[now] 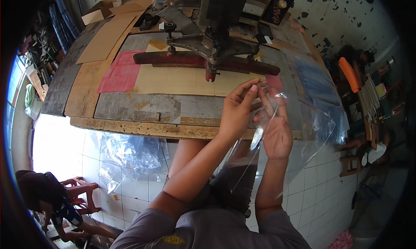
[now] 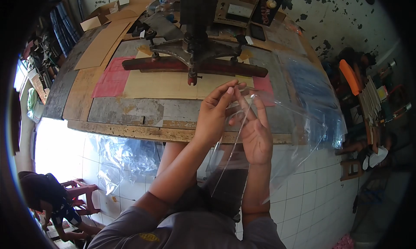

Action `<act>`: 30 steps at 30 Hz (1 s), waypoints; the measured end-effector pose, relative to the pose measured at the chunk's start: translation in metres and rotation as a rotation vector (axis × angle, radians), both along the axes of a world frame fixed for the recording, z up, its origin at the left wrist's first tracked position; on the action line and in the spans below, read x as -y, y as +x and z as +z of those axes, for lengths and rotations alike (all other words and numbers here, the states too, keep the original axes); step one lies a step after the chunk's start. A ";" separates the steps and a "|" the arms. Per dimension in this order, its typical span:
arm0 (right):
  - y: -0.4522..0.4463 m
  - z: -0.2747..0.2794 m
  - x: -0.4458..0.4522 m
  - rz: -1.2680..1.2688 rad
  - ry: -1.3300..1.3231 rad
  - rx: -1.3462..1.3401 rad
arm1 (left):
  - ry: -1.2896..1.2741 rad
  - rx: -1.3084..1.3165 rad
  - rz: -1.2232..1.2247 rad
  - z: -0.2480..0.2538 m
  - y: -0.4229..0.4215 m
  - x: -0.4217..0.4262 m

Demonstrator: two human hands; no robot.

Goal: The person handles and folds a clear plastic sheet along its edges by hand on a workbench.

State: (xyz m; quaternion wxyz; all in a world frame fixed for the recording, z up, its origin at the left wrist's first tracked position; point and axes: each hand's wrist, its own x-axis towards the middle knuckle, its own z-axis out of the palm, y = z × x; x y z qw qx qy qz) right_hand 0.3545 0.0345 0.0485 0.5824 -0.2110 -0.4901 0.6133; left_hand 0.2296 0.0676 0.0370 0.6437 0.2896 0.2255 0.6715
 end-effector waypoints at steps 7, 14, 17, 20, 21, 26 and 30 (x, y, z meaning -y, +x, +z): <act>0.001 -0.003 0.001 0.047 0.027 0.001 | -0.060 0.139 -0.089 -0.012 -0.005 -0.008; 0.003 -0.006 0.002 0.047 -0.066 0.074 | -0.042 0.146 -0.169 -0.019 -0.013 -0.013; 0.006 -0.011 0.007 0.088 -0.130 0.145 | -0.092 0.204 -0.168 -0.015 -0.018 -0.013; 0.005 -0.014 0.011 0.123 -0.145 0.222 | -0.080 0.115 -0.147 -0.019 -0.023 -0.017; 0.006 -0.016 0.011 0.122 -0.145 0.243 | -0.073 0.083 -0.154 -0.020 -0.024 -0.018; 0.016 -0.025 0.013 0.243 -0.165 0.227 | -0.036 -0.108 -0.161 -0.016 -0.030 -0.018; 0.019 -0.021 0.012 0.260 -0.152 0.207 | 0.013 -0.141 -0.169 -0.011 -0.030 -0.016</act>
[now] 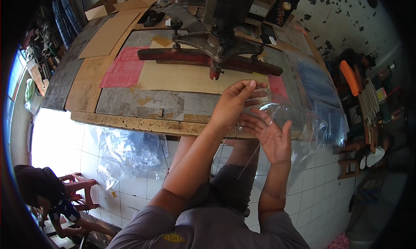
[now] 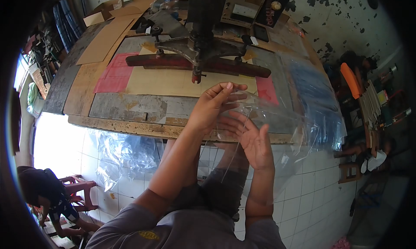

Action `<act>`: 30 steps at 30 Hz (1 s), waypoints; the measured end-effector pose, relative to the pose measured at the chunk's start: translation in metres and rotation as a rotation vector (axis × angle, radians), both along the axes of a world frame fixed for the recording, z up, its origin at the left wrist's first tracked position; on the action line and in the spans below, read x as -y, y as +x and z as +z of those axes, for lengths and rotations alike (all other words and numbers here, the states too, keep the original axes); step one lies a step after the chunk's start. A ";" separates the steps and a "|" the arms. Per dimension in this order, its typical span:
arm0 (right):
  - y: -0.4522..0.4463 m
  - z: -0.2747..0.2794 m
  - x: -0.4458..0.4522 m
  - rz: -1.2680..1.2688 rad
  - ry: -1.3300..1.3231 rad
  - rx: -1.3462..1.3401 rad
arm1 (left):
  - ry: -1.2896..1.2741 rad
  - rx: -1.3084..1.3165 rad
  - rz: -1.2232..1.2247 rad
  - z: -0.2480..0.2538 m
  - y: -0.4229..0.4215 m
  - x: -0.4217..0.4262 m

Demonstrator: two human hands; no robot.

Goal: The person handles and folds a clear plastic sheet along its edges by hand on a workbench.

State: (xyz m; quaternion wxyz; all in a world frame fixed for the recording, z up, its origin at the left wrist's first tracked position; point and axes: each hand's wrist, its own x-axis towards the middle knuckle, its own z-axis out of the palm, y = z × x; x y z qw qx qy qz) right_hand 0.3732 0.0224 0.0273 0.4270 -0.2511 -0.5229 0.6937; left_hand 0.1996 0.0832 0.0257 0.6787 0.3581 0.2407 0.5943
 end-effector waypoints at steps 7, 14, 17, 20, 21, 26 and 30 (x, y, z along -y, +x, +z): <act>0.008 0.034 -0.010 -0.115 -0.082 -0.193 | 0.043 -0.078 -0.166 -0.008 0.007 -0.003; 0.005 0.021 -0.016 -0.117 -0.052 -0.076 | 0.010 -0.017 -0.159 -0.008 0.006 -0.002; 0.000 0.007 -0.008 -0.119 -0.045 -0.035 | -0.017 0.117 -0.130 -0.014 0.009 -0.007; -0.001 -0.005 0.004 -0.056 -0.117 -0.069 | -0.096 0.094 -0.161 -0.006 0.002 -0.004; 0.000 -0.010 0.008 -0.020 -0.140 -0.111 | -0.090 0.067 -0.172 -0.007 0.001 -0.005; 0.005 -0.016 0.013 0.068 -0.215 -0.138 | -0.066 0.001 -0.226 -0.009 0.000 -0.006; 0.012 -0.019 0.010 0.166 -0.268 -0.160 | -0.050 -0.019 -0.237 -0.010 0.001 -0.005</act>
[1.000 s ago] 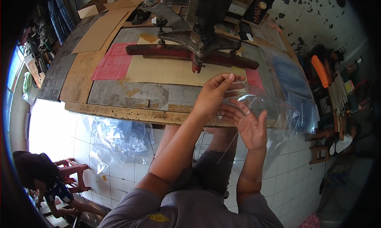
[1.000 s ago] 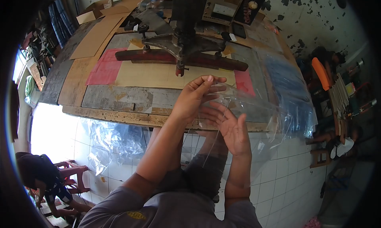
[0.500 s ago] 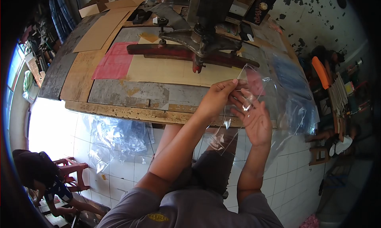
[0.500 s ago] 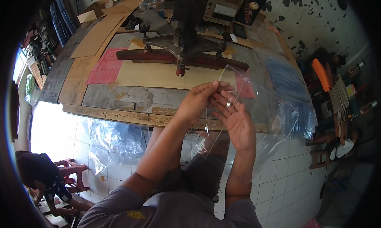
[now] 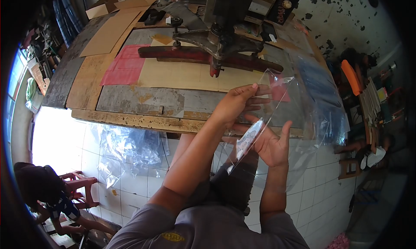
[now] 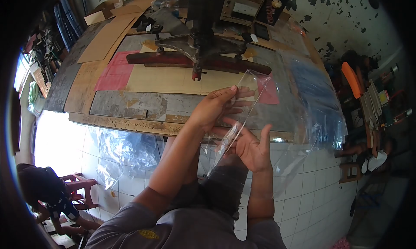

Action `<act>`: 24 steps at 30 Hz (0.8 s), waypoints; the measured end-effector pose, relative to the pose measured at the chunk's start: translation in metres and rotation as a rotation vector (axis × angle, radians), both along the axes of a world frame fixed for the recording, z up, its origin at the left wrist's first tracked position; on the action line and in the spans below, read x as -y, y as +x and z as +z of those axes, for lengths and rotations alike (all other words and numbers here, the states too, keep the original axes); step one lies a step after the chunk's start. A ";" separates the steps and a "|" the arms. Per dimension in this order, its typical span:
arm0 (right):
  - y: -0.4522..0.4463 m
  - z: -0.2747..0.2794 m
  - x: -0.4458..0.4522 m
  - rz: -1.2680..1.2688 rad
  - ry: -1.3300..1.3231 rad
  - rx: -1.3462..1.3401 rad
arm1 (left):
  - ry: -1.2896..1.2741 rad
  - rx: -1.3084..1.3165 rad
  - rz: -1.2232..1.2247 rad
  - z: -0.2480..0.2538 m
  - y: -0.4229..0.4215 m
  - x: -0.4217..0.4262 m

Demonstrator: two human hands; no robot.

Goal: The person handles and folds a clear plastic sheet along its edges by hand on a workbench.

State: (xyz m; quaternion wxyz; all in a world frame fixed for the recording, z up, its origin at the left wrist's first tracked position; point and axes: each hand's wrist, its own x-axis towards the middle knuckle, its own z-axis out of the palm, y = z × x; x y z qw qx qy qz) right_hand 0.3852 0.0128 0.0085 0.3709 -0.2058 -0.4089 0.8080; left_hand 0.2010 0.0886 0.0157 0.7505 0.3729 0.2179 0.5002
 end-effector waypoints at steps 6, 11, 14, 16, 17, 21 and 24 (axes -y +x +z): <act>0.001 0.008 0.000 -0.006 0.005 0.123 | 0.003 0.011 -0.019 0.004 0.002 0.002; -0.020 0.008 0.011 -0.047 -0.085 0.038 | 0.017 -0.017 -0.001 0.007 -0.003 0.001; -0.024 0.004 0.016 -0.035 -0.077 0.055 | 0.000 -0.037 0.023 0.004 -0.004 -0.001; -0.023 -0.002 0.017 -0.001 -0.042 0.090 | 0.004 -0.046 0.028 0.005 -0.004 0.000; -0.018 -0.004 0.015 0.049 0.004 0.109 | 0.007 -0.050 0.029 0.005 -0.003 0.000; 0.003 -0.003 0.005 -0.078 0.188 0.179 | 0.024 -0.076 0.073 -0.002 -0.001 -0.003; 0.002 0.009 -0.005 -0.374 0.287 -0.053 | 0.030 -0.124 0.196 -0.007 0.006 -0.003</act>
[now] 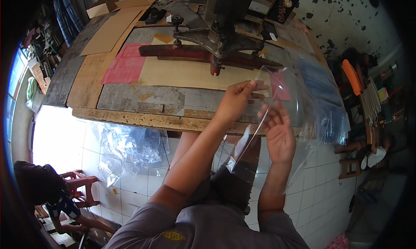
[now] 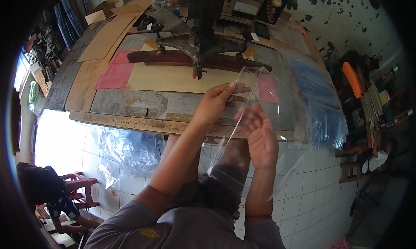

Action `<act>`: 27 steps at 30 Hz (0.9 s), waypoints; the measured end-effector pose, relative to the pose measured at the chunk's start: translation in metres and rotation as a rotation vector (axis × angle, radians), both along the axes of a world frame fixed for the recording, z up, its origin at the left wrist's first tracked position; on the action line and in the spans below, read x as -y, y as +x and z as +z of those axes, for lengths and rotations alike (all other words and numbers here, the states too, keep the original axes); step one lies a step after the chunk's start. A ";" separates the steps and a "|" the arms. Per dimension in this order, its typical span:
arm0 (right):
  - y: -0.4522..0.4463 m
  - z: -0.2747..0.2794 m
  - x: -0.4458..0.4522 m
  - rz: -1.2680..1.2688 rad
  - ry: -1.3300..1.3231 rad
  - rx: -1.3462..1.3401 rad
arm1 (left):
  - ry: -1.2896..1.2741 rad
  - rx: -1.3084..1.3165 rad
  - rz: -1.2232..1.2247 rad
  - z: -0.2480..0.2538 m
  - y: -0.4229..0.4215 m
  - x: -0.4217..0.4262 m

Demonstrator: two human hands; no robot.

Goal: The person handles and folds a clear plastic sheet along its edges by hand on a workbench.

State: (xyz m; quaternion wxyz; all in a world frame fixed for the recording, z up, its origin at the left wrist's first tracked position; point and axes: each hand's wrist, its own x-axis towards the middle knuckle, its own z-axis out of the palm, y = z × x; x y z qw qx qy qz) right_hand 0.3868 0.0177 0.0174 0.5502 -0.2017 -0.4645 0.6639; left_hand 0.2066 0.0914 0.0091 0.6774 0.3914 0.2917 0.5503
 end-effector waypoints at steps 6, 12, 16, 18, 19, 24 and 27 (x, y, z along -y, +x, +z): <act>-0.013 0.007 -0.009 0.168 -0.063 -0.673 | 0.594 -0.253 0.415 0.027 0.007 0.020; -0.012 0.008 -0.011 0.335 -0.103 -0.758 | 0.830 -0.374 0.243 0.048 0.001 0.036; -0.012 0.010 -0.011 0.358 -0.123 -0.750 | 0.778 -0.324 0.206 0.040 0.001 0.030; -0.010 0.007 -0.014 0.387 -0.102 -0.727 | 0.778 -0.315 0.200 0.038 0.001 0.029; -0.009 0.006 -0.016 0.396 -0.091 -0.711 | 0.786 -0.316 0.199 0.037 0.000 0.028; -0.006 0.006 -0.019 0.394 -0.076 -0.650 | 0.772 -0.298 0.185 0.035 -0.001 0.026; -0.008 0.012 -0.014 0.323 -0.085 -0.599 | 0.743 -0.260 0.172 0.034 0.000 0.026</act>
